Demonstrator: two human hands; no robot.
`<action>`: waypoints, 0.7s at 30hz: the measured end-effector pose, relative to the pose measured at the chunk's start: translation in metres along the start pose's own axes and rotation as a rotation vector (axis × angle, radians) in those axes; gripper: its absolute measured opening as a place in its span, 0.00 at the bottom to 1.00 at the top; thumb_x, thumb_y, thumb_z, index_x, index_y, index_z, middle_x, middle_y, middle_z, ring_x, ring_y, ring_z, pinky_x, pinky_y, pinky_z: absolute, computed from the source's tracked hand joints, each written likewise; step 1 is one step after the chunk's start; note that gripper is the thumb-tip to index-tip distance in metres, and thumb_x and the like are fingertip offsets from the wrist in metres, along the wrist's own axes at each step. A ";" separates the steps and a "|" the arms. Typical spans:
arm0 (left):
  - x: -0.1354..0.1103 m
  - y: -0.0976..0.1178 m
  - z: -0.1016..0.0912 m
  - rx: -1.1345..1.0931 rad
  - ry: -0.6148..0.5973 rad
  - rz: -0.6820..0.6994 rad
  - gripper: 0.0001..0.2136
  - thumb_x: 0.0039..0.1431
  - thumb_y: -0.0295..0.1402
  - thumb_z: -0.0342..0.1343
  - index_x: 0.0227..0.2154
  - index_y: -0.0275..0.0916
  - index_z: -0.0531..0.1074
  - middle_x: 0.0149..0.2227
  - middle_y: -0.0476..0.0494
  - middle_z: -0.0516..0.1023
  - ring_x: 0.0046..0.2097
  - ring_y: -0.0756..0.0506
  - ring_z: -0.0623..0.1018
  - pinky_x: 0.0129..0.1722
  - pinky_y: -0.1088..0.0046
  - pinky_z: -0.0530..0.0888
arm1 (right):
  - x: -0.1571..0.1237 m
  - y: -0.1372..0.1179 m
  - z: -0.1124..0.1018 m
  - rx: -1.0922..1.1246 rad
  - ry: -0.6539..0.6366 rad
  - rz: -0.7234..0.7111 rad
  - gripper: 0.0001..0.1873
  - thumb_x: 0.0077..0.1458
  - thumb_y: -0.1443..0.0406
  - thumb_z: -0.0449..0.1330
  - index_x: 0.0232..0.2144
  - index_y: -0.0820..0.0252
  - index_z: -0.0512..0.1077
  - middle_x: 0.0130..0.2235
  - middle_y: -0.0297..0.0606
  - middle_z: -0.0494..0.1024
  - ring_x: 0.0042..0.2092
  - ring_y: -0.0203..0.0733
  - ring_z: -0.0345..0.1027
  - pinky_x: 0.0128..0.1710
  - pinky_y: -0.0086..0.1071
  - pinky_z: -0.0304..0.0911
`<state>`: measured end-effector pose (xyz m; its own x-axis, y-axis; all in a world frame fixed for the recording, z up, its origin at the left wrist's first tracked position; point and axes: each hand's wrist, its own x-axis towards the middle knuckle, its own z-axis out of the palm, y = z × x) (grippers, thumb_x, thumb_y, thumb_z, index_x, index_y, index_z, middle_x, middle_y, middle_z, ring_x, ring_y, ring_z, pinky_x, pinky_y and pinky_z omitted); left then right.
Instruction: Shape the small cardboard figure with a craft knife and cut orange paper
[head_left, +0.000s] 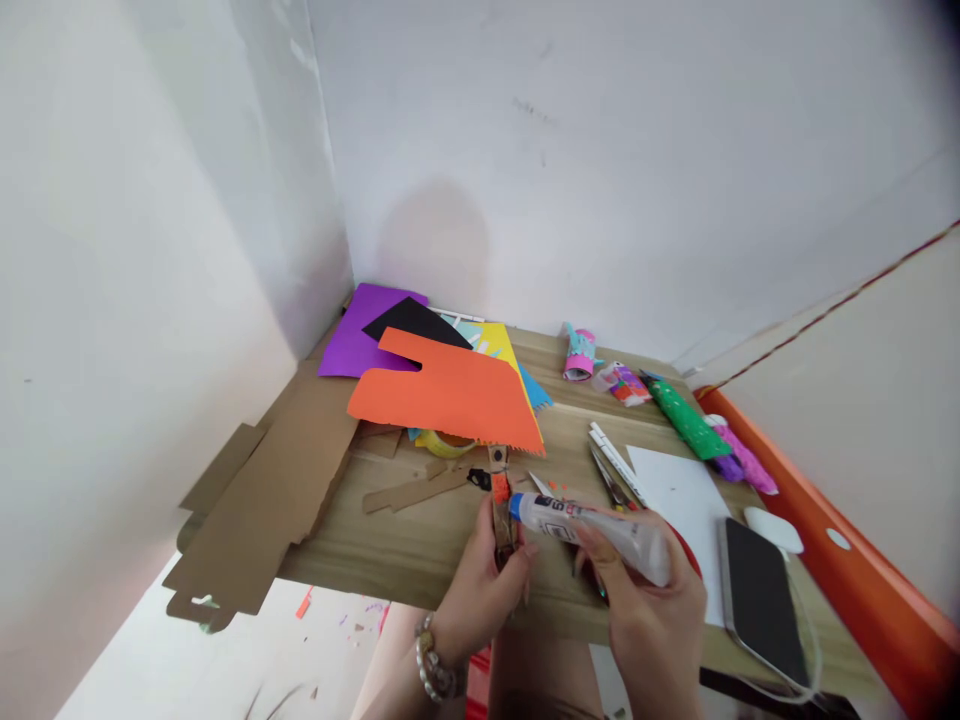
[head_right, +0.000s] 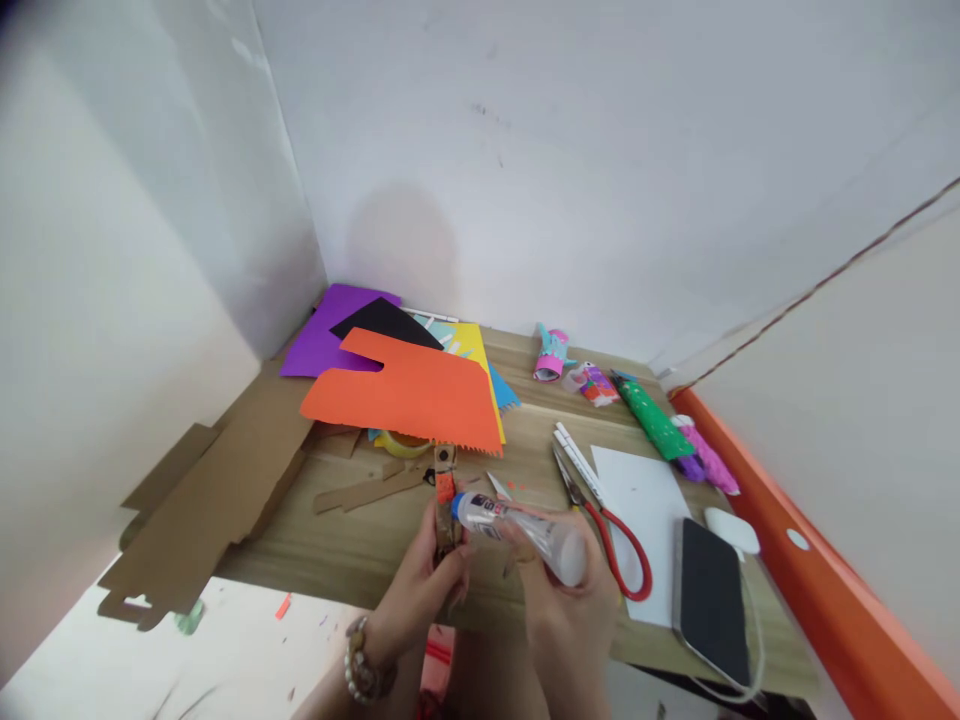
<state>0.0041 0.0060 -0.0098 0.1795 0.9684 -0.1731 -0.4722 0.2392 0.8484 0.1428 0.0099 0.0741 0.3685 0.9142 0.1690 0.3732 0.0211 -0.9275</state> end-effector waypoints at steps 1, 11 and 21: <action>0.000 0.000 0.000 0.003 -0.009 0.004 0.27 0.67 0.43 0.62 0.62 0.42 0.59 0.35 0.55 0.67 0.24 0.55 0.64 0.23 0.78 0.64 | 0.001 0.001 0.000 -0.004 -0.009 -0.011 0.19 0.49 0.51 0.78 0.33 0.56 0.80 0.24 0.30 0.75 0.26 0.38 0.64 0.25 0.30 0.61; -0.003 0.011 0.003 -0.052 -0.023 -0.026 0.23 0.65 0.43 0.64 0.55 0.42 0.62 0.32 0.58 0.66 0.23 0.56 0.64 0.23 0.78 0.65 | -0.005 -0.024 -0.009 0.068 0.027 -0.032 0.17 0.51 0.52 0.78 0.35 0.55 0.82 0.26 0.30 0.77 0.28 0.40 0.68 0.27 0.32 0.60; -0.005 0.015 0.002 0.025 -0.039 -0.022 0.30 0.63 0.44 0.66 0.60 0.41 0.58 0.31 0.59 0.67 0.24 0.54 0.65 0.26 0.77 0.66 | -0.001 -0.009 -0.011 0.157 -0.033 -0.048 0.17 0.47 0.55 0.80 0.35 0.56 0.82 0.26 0.32 0.79 0.23 0.38 0.66 0.22 0.32 0.63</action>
<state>-0.0022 0.0042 0.0049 0.2237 0.9593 -0.1725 -0.4461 0.2581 0.8569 0.1483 0.0039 0.0862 0.3245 0.9231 0.2063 0.2512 0.1262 -0.9597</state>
